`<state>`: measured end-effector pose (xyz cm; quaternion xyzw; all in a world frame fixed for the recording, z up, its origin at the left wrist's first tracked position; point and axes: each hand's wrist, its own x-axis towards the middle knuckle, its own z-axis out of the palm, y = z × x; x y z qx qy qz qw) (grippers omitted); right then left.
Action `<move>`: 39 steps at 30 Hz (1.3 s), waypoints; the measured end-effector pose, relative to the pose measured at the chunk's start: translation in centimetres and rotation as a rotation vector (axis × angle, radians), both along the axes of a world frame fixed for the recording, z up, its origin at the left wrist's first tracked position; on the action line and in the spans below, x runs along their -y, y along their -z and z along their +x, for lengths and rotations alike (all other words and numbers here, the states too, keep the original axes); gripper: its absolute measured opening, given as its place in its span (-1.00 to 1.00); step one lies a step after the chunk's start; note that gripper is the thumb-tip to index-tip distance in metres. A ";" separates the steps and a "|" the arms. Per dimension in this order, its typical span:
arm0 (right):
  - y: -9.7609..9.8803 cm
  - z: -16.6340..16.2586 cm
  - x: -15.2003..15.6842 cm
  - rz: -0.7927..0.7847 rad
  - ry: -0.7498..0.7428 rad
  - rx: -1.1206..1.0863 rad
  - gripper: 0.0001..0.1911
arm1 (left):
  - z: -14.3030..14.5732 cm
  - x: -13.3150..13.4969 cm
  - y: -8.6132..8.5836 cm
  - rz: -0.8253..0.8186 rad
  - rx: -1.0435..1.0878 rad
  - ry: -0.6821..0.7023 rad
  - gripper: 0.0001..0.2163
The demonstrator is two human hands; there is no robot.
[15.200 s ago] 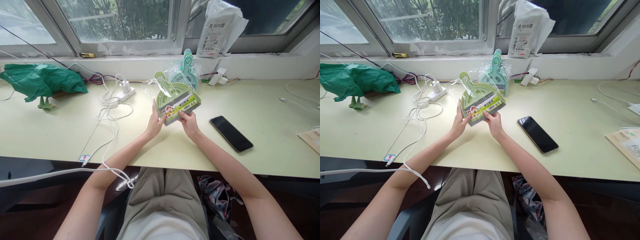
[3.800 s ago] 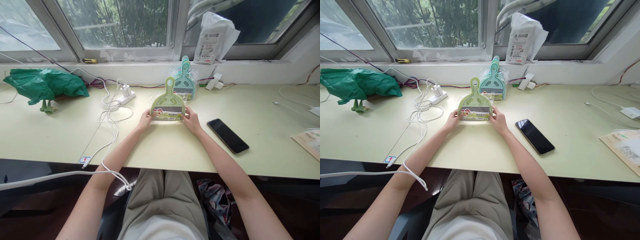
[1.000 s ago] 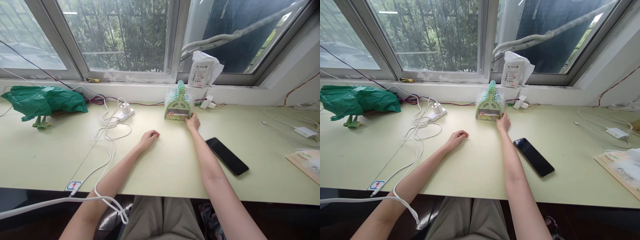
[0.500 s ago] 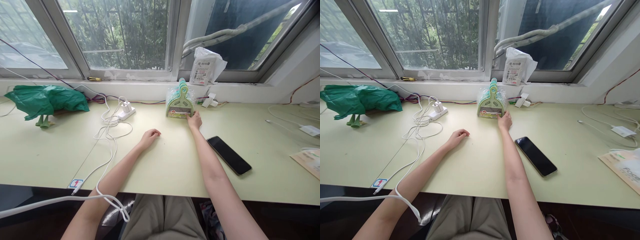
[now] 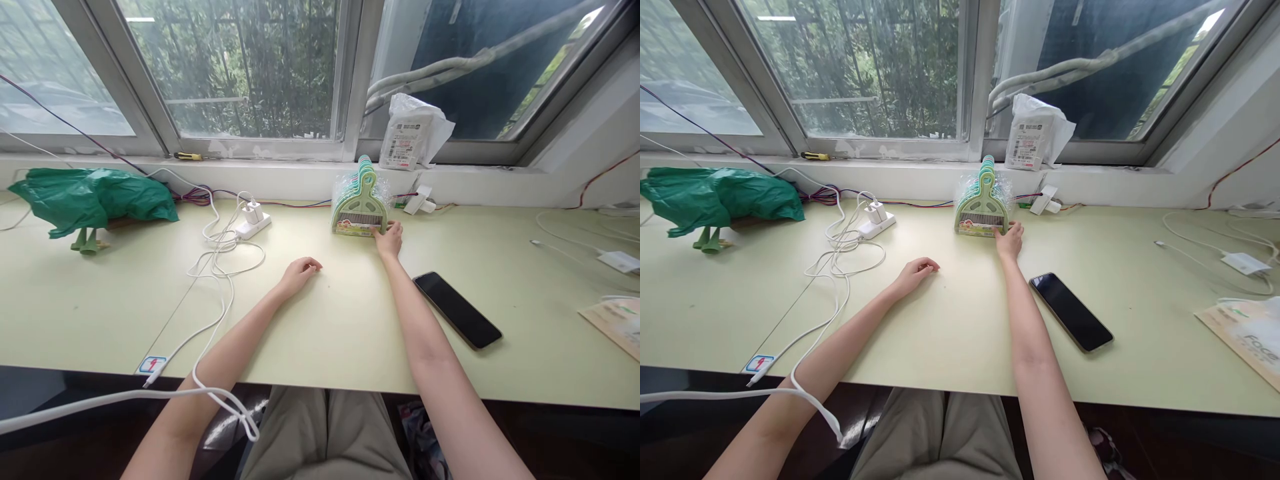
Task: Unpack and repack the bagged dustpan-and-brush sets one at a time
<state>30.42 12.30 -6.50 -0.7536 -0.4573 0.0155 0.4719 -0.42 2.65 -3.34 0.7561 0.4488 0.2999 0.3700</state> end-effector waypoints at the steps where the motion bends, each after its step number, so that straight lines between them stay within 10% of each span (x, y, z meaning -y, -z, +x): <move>1: 0.0 0.0 0.1 0.012 -0.002 -0.011 -0.45 | 0.0 0.0 0.0 0.002 -0.001 0.000 -0.77; 8: -0.7 0.0 1.2 0.216 0.178 -0.156 -0.70 | 0.0 0.0 -0.1 0.010 -0.005 0.001 -0.77; 15: -1.0 0.7 2.6 0.065 0.247 -0.306 -0.66 | -0.3 -0.2 -0.1 0.008 0.030 -0.034 -0.77; 24: -0.7 -1.8 5.0 0.017 -0.021 -0.290 -0.76 | -2.1 -1.6 -0.3 0.105 0.019 -0.193 -0.80; 33: -1.1 -5.6 11.8 -0.198 -0.615 -0.016 -0.84 | -1.8 -1.3 0.8 0.157 0.011 -0.020 -0.84; 39: -2.0 -6.1 12.2 -0.279 -0.646 0.189 -0.86 | -1.6 -0.9 1.0 0.213 0.013 0.005 -0.83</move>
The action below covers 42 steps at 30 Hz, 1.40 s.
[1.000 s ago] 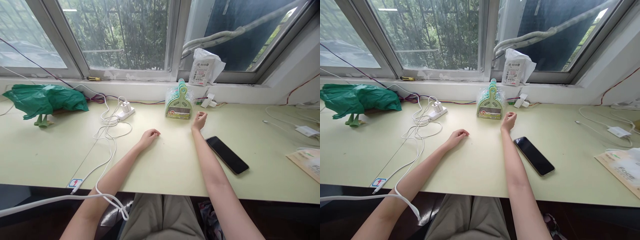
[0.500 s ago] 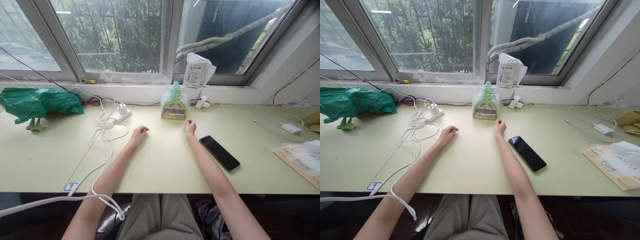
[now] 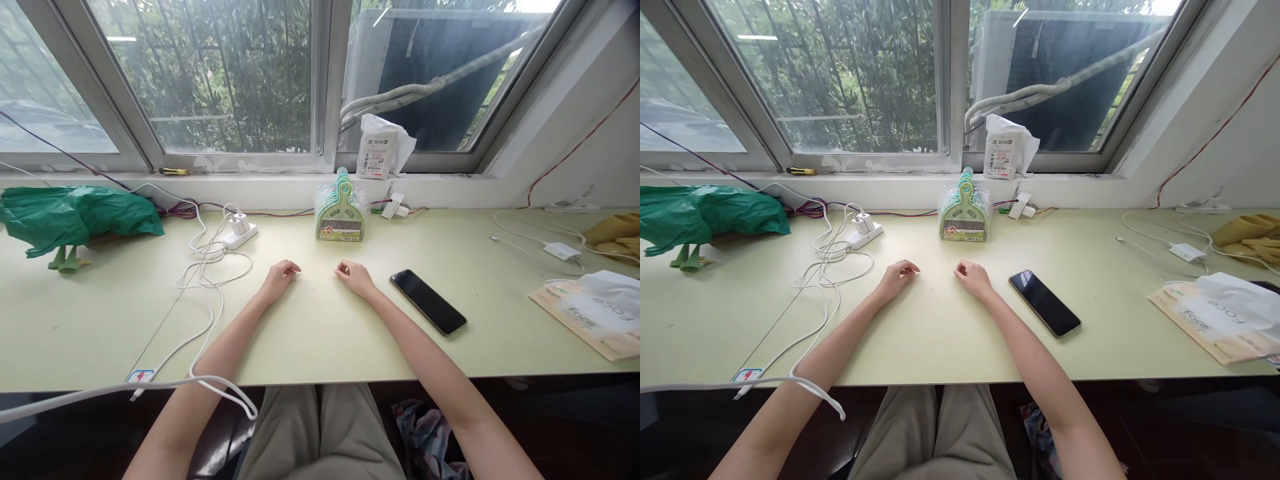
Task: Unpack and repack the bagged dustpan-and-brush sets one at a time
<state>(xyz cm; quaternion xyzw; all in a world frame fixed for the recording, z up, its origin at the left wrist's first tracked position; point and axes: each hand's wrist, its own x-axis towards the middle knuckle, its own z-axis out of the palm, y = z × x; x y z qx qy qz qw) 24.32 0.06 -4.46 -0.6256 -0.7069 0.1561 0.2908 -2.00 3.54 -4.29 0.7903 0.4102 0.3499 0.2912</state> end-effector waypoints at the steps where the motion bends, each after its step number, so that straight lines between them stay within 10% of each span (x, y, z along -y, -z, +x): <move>1: 0.0 0.0 0.0 0.001 -0.005 0.002 -0.86 | 0.1 0.1 0.0 0.000 -0.004 0.004 -0.83; 15: 0.5 -0.1 -0.2 0.038 -0.034 0.060 -0.88 | 0.5 0.0 0.6 -0.021 0.005 0.065 -0.85; 28: 2.1 6.0 -10.1 0.303 0.619 -0.395 -0.60 | 0.5 0.1 0.2 0.026 -0.095 0.076 -0.70; 42: 2.0 4.3 -7.7 0.114 0.175 -0.370 -0.76 | 0.7 -0.4 -0.2 -0.076 0.035 -0.150 -0.82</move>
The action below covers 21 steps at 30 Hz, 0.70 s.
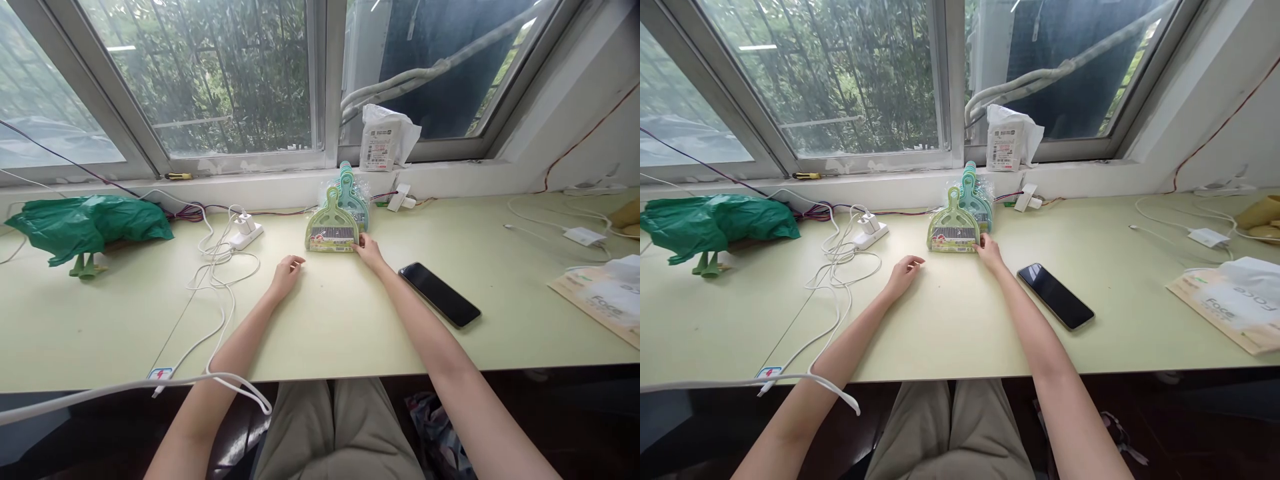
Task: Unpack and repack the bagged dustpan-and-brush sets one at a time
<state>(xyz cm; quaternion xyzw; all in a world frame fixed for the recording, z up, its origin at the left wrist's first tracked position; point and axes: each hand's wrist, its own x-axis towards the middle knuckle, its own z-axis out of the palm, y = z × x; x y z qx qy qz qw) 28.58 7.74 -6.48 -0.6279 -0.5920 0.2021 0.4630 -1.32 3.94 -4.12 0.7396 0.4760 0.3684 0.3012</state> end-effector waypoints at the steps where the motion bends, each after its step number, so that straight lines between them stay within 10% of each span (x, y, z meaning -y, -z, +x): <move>1: 0.0 -0.3 0.4 0.003 -0.058 -0.016 -0.76 | -0.1 -0.3 0.0 0.009 0.038 -0.072 -0.81; 4: -0.1 -1.2 1.9 0.015 -0.243 -0.027 -0.74 | -0.6 -0.8 -0.3 -0.018 0.250 -0.187 -0.65; 9: 0.1 -2.7 5.1 0.021 -0.413 0.030 -0.75 | -0.4 0.1 -1.3 -0.200 0.476 0.148 -0.57; 17: -2.8 -5.8 9.9 0.462 -0.215 0.476 -0.56 | 1.0 1.9 -1.7 -0.289 0.689 0.035 -0.64; 21: -3.7 -7.4 11.3 0.443 -0.469 0.681 -0.73 | 1.0 1.8 -1.6 -0.282 0.743 -0.023 -0.65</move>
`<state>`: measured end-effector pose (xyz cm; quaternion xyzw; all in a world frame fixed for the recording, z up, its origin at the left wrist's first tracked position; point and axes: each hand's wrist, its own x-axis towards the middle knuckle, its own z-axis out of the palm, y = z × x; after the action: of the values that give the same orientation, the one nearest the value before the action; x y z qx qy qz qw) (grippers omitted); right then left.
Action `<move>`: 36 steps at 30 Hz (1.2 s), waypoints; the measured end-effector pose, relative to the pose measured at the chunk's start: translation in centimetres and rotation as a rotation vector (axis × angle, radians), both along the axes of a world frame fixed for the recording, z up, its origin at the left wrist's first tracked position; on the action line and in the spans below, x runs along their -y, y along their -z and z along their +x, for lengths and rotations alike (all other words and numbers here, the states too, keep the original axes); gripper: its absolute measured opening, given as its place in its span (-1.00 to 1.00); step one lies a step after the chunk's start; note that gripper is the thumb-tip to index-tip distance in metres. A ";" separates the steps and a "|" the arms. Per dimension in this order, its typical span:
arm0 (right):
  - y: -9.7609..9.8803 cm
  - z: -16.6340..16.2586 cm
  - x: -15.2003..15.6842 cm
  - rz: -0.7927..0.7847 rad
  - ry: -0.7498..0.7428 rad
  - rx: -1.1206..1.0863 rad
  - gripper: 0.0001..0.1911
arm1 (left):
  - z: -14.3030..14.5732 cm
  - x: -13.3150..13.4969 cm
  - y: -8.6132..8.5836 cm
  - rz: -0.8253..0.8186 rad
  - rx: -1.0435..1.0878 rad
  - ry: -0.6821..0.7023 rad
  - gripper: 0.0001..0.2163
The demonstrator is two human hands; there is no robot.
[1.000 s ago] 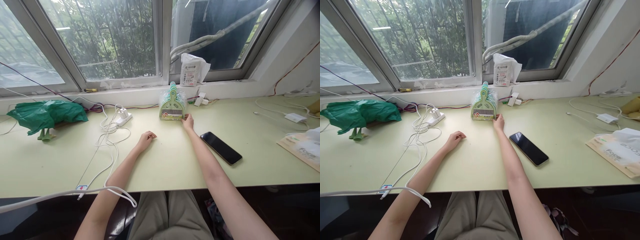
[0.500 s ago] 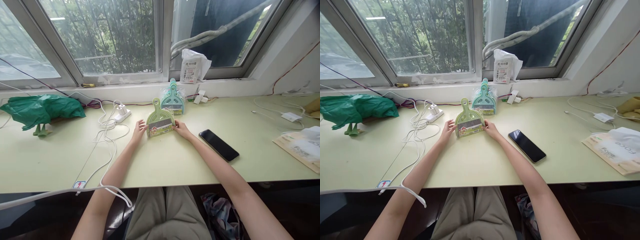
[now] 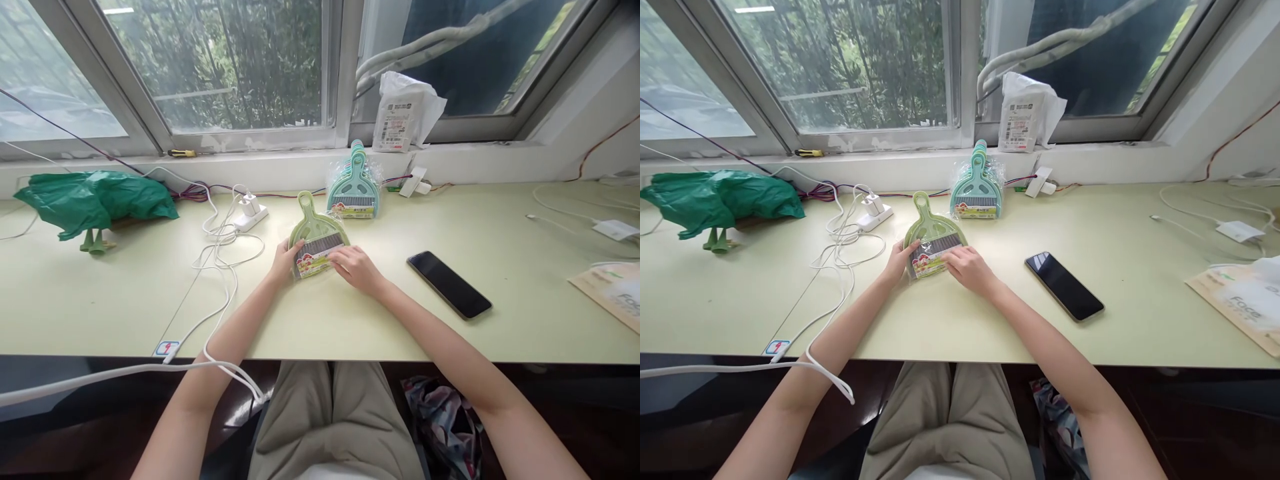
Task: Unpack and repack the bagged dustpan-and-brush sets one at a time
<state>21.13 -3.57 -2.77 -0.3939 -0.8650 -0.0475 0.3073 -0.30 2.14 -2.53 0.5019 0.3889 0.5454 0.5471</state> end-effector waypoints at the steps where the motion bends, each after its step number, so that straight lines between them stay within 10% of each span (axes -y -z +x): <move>1: 0.1 -0.2 0.1 -0.042 -0.044 0.053 -0.70 | -0.1 -0.1 0.0 0.003 0.002 -0.023 -0.66; 6: 0.8 -0.3 -0.6 -0.268 -0.077 0.012 -0.61 | -0.4 -0.5 0.4 -0.016 0.009 -0.060 -0.66; 17: 0.4 0.0 -1.4 -0.778 0.035 -0.839 -0.56 | 0.3 -0.1 0.3 -0.146 0.228 -0.077 -0.62; 28: 0.9 0.3 -2.0 -0.761 0.055 -1.534 -0.53 | 0.1 0.4 -0.2 -0.080 -0.015 0.343 -0.56; 36: 0.7 1.0 -1.9 -0.789 0.069 -1.439 -0.57 | -1.1 -1.0 0.6 -0.037 -0.015 0.189 -0.54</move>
<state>22.08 -1.65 -3.47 -0.4335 -0.3967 0.5149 0.6242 -1.41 3.14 -3.15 0.5302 0.3538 0.4803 0.6025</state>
